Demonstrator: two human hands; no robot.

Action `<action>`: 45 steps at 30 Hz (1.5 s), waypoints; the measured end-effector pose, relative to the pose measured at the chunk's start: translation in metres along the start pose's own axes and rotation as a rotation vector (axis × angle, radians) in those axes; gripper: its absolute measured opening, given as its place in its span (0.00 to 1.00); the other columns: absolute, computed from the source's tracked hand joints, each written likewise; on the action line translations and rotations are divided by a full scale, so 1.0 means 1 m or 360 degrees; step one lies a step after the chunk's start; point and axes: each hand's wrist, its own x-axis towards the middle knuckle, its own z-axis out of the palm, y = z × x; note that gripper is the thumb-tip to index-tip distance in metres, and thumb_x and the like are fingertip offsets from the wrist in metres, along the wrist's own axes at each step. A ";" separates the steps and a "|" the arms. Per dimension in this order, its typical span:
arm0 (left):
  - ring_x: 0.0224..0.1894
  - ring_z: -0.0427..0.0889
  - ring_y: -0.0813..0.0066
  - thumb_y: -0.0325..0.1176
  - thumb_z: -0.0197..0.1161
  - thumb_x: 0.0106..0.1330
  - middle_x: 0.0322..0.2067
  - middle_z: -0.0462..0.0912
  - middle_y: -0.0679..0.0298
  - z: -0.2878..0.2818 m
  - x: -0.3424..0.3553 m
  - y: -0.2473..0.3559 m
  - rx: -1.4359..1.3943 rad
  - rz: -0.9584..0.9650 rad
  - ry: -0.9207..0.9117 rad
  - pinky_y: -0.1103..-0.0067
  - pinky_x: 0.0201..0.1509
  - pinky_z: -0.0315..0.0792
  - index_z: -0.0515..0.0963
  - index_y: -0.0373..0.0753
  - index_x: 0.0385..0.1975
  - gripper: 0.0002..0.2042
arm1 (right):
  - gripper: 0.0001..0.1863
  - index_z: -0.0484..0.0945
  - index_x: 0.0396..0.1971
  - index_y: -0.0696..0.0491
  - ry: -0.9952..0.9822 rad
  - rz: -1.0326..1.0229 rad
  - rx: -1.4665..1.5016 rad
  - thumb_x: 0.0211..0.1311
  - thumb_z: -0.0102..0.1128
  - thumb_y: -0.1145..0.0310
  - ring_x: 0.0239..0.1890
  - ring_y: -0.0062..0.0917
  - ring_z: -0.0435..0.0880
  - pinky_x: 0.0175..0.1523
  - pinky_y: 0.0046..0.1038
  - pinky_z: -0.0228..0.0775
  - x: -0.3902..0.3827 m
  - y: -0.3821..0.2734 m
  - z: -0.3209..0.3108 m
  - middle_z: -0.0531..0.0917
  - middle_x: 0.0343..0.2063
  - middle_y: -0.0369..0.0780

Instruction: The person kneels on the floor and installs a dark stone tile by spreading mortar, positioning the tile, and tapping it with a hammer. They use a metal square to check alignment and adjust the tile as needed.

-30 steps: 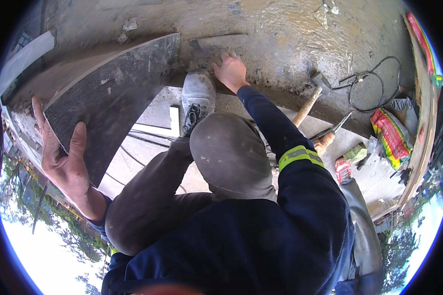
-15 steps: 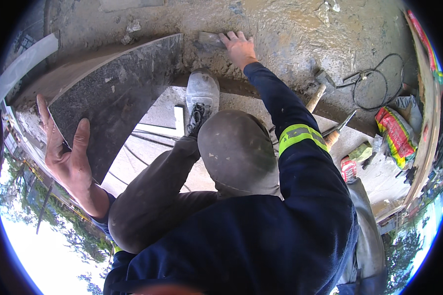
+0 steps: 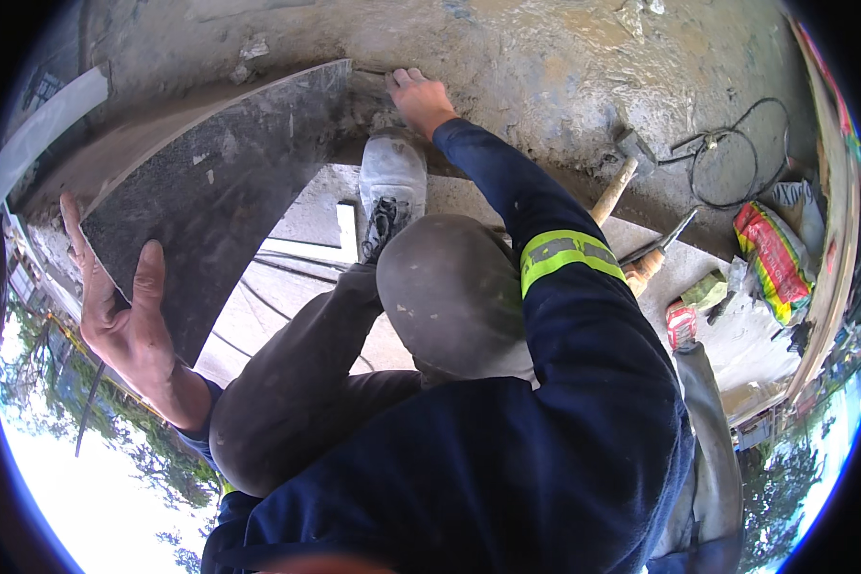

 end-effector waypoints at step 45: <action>0.83 0.62 0.52 0.36 0.78 0.64 0.74 0.74 0.45 0.000 0.002 -0.003 -0.0017 -0.0014 -0.0055 0.37 0.84 0.27 0.88 0.40 0.60 0.23 | 0.09 0.70 0.42 0.58 0.0324 0.1645 0.3437 0.77 0.59 0.70 0.23 0.25 0.77 0.27 0.31 0.74 -0.200 0.035 -0.062 0.75 0.29 0.41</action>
